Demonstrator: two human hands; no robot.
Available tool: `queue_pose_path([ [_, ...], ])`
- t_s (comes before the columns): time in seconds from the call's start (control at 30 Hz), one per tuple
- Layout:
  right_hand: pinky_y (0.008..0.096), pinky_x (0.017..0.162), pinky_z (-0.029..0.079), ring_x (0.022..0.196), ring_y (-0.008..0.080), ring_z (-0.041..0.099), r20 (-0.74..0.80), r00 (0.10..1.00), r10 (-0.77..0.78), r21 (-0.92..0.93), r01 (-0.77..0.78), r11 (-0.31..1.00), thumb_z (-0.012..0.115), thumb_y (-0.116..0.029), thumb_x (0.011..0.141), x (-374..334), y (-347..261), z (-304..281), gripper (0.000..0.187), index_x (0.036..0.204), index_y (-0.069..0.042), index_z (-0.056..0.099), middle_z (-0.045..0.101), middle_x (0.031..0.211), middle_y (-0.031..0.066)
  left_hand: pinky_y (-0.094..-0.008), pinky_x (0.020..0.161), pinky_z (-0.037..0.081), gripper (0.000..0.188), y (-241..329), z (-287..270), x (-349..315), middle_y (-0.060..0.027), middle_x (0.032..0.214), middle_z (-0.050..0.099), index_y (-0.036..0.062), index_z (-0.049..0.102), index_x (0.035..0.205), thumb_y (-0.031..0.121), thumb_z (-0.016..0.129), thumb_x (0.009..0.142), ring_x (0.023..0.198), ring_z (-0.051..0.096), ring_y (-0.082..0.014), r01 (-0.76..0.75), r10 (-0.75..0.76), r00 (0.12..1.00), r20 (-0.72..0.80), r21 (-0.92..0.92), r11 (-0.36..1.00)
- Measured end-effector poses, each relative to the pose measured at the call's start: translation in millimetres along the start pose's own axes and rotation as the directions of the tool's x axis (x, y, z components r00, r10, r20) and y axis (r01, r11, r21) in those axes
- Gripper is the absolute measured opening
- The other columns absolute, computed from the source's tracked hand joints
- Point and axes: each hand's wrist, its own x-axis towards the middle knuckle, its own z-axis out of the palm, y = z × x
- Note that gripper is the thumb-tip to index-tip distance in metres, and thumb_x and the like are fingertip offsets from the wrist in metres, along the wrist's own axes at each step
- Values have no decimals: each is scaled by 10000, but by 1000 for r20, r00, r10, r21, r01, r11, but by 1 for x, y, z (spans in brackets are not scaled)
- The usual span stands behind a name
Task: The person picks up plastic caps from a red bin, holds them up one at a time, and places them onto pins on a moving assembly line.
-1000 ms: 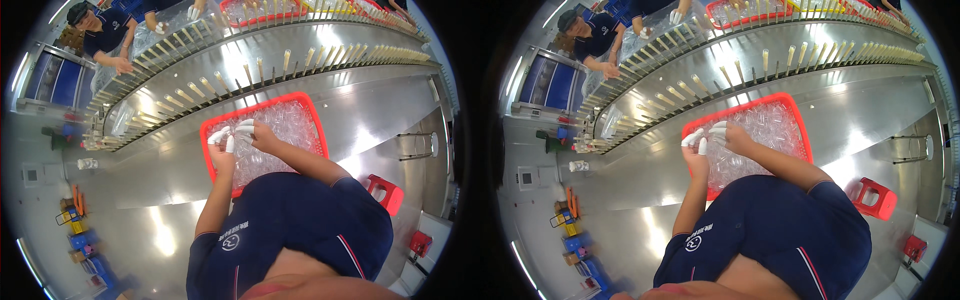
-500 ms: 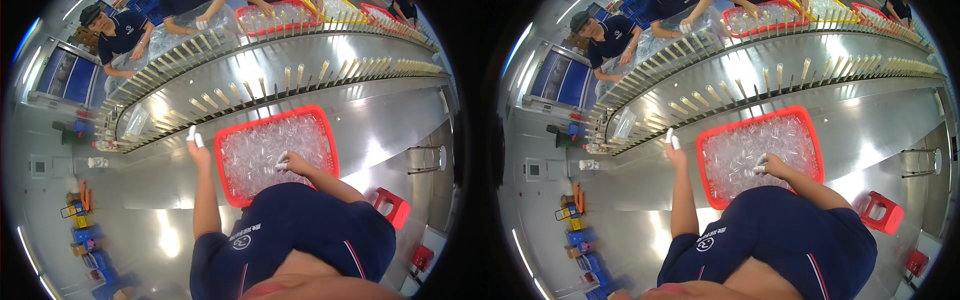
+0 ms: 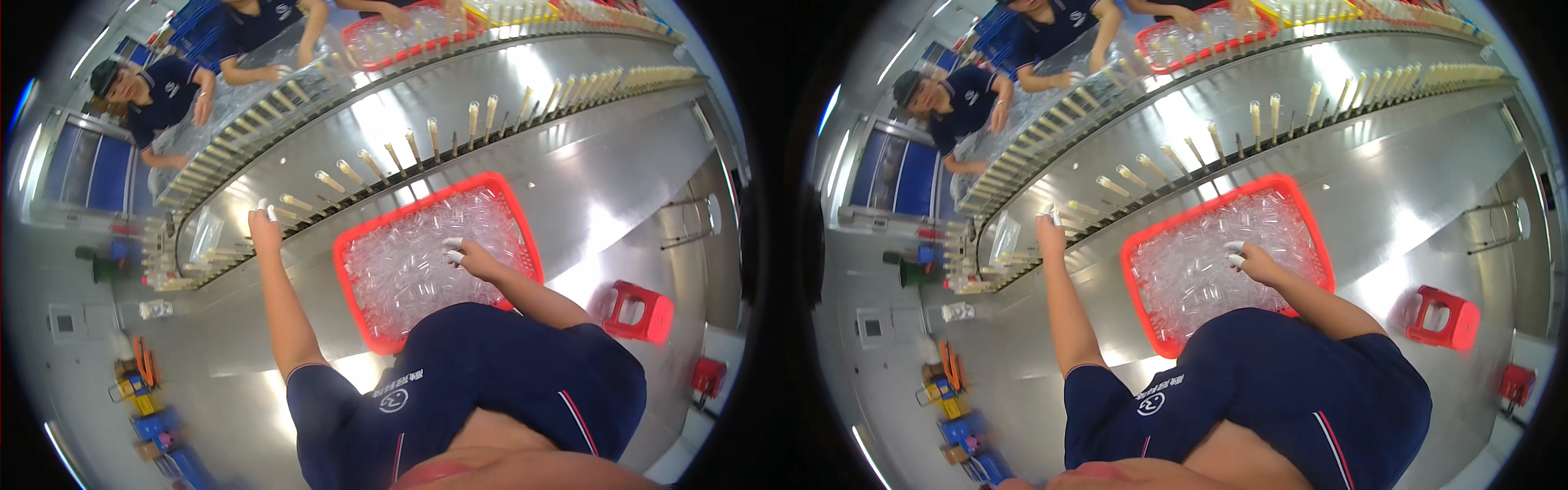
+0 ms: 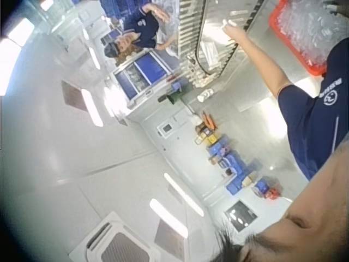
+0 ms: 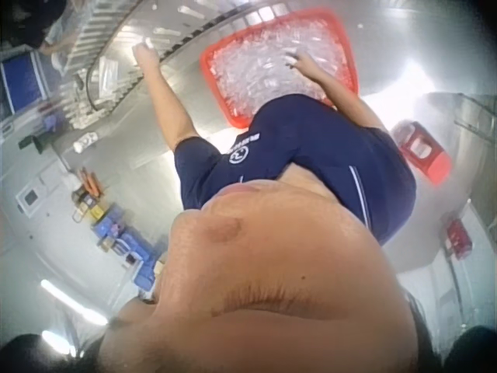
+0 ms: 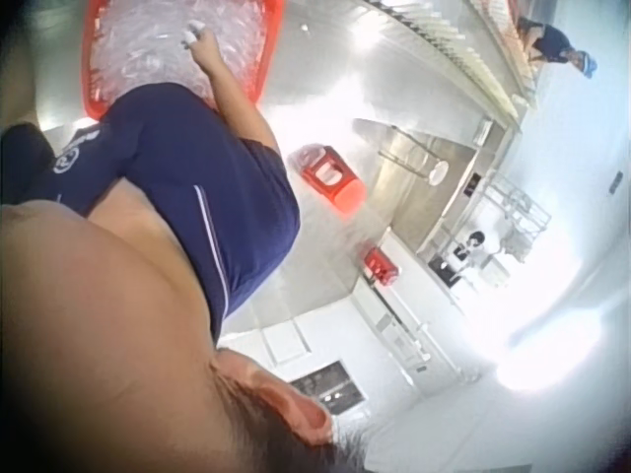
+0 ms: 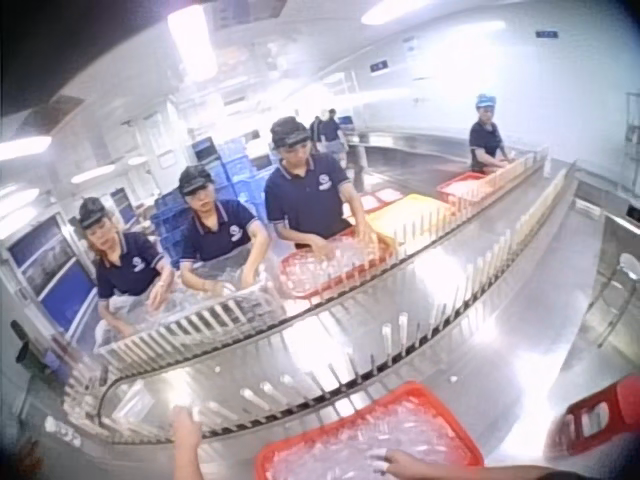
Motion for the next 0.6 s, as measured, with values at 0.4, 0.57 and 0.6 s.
queue_pose_path([
  [0.4, 300, 799, 445, 904, 159, 566, -123, 966, -228, -220, 198, 955, 591, -212, 806, 6, -20, -66, 237, 1000, -79, 623, 615, 984, 65, -450, 739, 397, 182, 55, 51, 40, -238, 877, 541, -45, 539, 878, 115, 487, 809, 836, 501, -398, -270, 240, 867, 436, 8, 963],
  [0.57, 278, 711, 458, 786, 131, 581, -254, 886, -388, -47, 389, 920, 640, -137, 766, 25, -52, -117, 193, 911, -12, 619, 629, 851, 63, -405, 730, 438, 240, 132, 61, 59, -253, 890, 577, -51, 573, 968, 127, 516, 817, 832, 544, -389, -303, 285, 930, 233, 45, 952],
  [0.6, 273, 665, 467, 739, 121, 581, -296, 861, -413, -68, 413, 908, 646, -128, 760, 32, -69, -135, 191, 907, -9, 618, 627, 823, 62, -405, 730, 438, 240, 175, 50, 64, -253, 890, 577, -51, 573, 968, 127, 516, 817, 832, 544, -389, -358, 352, 917, 189, -3, 934],
])
